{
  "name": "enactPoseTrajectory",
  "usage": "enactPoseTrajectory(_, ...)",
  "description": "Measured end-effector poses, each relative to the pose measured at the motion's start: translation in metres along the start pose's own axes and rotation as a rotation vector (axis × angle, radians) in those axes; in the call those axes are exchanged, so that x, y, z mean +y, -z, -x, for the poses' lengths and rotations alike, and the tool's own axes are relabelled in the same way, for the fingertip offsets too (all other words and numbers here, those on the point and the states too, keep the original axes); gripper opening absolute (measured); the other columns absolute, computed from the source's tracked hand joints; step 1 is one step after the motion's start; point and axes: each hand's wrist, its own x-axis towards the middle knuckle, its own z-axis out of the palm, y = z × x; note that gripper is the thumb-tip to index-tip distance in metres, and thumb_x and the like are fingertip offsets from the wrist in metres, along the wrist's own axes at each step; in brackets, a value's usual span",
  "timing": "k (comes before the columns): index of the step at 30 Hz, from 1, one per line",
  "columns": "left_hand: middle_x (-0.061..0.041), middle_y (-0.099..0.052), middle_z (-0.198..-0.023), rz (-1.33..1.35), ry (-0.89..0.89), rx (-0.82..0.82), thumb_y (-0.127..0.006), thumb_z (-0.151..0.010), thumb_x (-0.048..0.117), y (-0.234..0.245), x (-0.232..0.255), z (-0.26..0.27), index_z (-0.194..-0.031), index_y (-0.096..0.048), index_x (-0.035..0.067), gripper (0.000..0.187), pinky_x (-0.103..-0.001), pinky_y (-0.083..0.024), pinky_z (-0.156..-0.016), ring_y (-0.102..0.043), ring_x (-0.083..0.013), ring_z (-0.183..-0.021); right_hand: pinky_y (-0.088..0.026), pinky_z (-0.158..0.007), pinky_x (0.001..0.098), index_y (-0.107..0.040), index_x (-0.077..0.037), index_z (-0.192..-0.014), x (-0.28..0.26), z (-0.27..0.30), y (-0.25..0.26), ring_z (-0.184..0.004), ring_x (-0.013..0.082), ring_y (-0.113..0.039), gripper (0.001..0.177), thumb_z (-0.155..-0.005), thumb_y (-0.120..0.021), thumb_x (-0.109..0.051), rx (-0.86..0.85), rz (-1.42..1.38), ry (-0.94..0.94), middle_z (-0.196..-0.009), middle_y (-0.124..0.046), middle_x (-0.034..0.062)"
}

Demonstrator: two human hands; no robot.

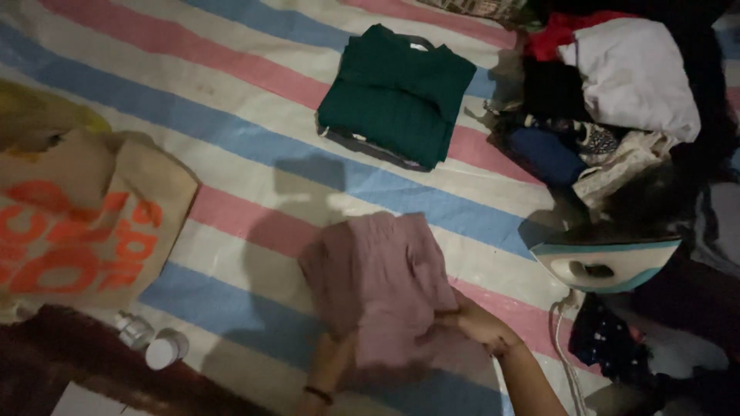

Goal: Ironing and folding multiple pieces of clothing on a mat.

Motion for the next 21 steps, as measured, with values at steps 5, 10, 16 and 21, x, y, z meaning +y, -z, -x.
enactPoseTrajectory(5, -0.014, -0.068, -0.134, -0.394, -0.587, -0.27, -0.059, -0.097, 0.039, 0.063, -0.01, -0.085, -0.129, -0.072, 0.019, 0.04, -0.042, -0.052, -0.101, -0.066, -0.0296, -0.12, -0.052, -0.085, 0.0386, -0.058, -0.017, -0.142, -0.021, 0.0, 0.043, -0.104, 0.0233, -0.07, 0.066, -0.077, -0.072, -0.021, 0.256, -0.01, -0.172, -0.123, -0.077, 0.0134)
enactPoseTrajectory(10, -0.015, -0.052, -0.137, 0.37, -1.107, -0.578, -0.061, -0.095, 0.013, 0.132, 0.192, -0.174, -0.145, -0.042, 0.004, 0.054, -0.037, -0.045, -0.098, -0.054, -0.0227, -0.12, -0.055, -0.081, 0.0381, -0.059, -0.005, -0.145, -0.161, -0.02, 0.071, -0.102, 0.0251, -0.068, 0.061, -0.085, -0.064, -0.015, 0.276, -0.117, 0.165, -0.124, -0.071, 0.0135)
enactPoseTrajectory(16, -0.01, -0.07, -0.127, 0.216, -1.172, -0.21, -0.072, -0.085, 0.011, 0.22, 0.426, -0.154, -0.139, -0.057, 0.003, 0.057, -0.036, -0.057, -0.098, -0.066, -0.019, -0.112, -0.058, -0.098, 0.037, -0.04, -0.012, -0.156, -0.31, -0.063, 0.063, -0.123, 0.0265, -0.064, 0.074, -0.086, -0.062, -0.003, 0.259, -0.326, 0.585, -0.145, -0.059, 0.0102)
enactPoseTrajectory(21, -0.023, -0.057, -0.137, -0.274, -0.983, 0.267, -0.087, -0.075, 0.019, 0.201, 0.454, -0.209, -0.144, -0.044, 0.001, 0.083, -0.042, -0.049, -0.102, -0.057, -0.0344, -0.124, -0.056, -0.1, 0.0375, -0.029, -0.011, -0.163, -0.237, -0.191, 0.136, -0.124, 0.028, -0.063, 0.081, -0.094, -0.071, -0.02, 0.396, -0.129, 0.462, -0.143, -0.059, 0.0095)
